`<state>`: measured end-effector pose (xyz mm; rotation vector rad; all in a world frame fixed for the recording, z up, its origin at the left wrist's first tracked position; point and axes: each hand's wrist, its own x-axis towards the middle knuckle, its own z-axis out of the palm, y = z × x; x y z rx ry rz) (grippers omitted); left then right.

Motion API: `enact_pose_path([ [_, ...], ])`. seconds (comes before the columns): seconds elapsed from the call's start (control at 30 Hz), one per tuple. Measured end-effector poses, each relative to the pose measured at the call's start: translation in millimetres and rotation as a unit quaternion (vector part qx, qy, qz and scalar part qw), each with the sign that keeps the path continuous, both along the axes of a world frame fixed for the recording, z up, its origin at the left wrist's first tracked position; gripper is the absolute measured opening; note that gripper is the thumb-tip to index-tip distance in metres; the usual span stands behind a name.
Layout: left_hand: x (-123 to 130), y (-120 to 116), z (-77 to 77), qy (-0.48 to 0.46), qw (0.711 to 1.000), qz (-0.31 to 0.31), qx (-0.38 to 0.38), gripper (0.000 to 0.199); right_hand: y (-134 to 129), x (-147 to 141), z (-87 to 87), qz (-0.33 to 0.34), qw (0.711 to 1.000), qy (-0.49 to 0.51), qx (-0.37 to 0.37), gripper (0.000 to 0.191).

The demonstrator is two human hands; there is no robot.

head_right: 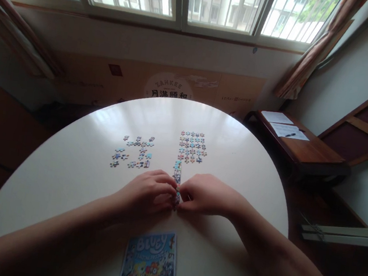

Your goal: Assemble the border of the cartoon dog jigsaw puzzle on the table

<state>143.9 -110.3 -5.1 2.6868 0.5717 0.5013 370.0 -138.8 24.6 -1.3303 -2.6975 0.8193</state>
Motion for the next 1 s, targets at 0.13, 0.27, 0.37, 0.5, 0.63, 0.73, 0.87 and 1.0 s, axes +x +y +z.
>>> enact_pose_path([
  [0.13,0.2,-0.1,-0.7,-0.003,1.000,0.001,0.005,0.009,0.6,-0.8,1.1,0.001,1.000,-0.001,-0.005,0.018],
  [0.27,0.6,0.0,-1.6,-0.005,1.000,0.004,0.004,0.009,1.0,-0.1,2.3,0.006,1.000,-0.001,-0.006,0.019],
  [0.37,0.0,0.1,-2.4,-0.009,1.000,0.002,-0.002,0.010,1.1,1.2,2.1,0.012,1.000,0.004,-0.013,0.020],
  [0.5,-1.5,0.0,-3.5,-0.010,1.000,0.000,-0.008,0.014,2.0,0.9,1.0,0.008,1.000,0.006,-0.024,0.026],
  [0.63,-2.4,0.4,-5.2,0.000,1.000,0.000,-0.001,0.016,3.1,-0.8,0.8,-0.007,0.999,-0.004,-0.032,0.028],
  [0.73,-2.7,0.8,-5.9,-0.001,1.000,-0.005,0.009,0.018,3.4,-1.1,0.8,-0.013,0.999,-0.004,-0.034,0.029],
  [0.87,-2.8,1.0,-5.4,0.008,1.000,-0.007,0.014,0.019,3.0,-1.2,0.0,-0.015,0.999,-0.004,-0.031,0.030],
  [1.0,-2.9,1.2,-6.0,0.007,0.999,-0.011,0.031,0.016,2.7,-1.7,-0.5,-0.016,0.999,-0.006,-0.030,0.030],
])
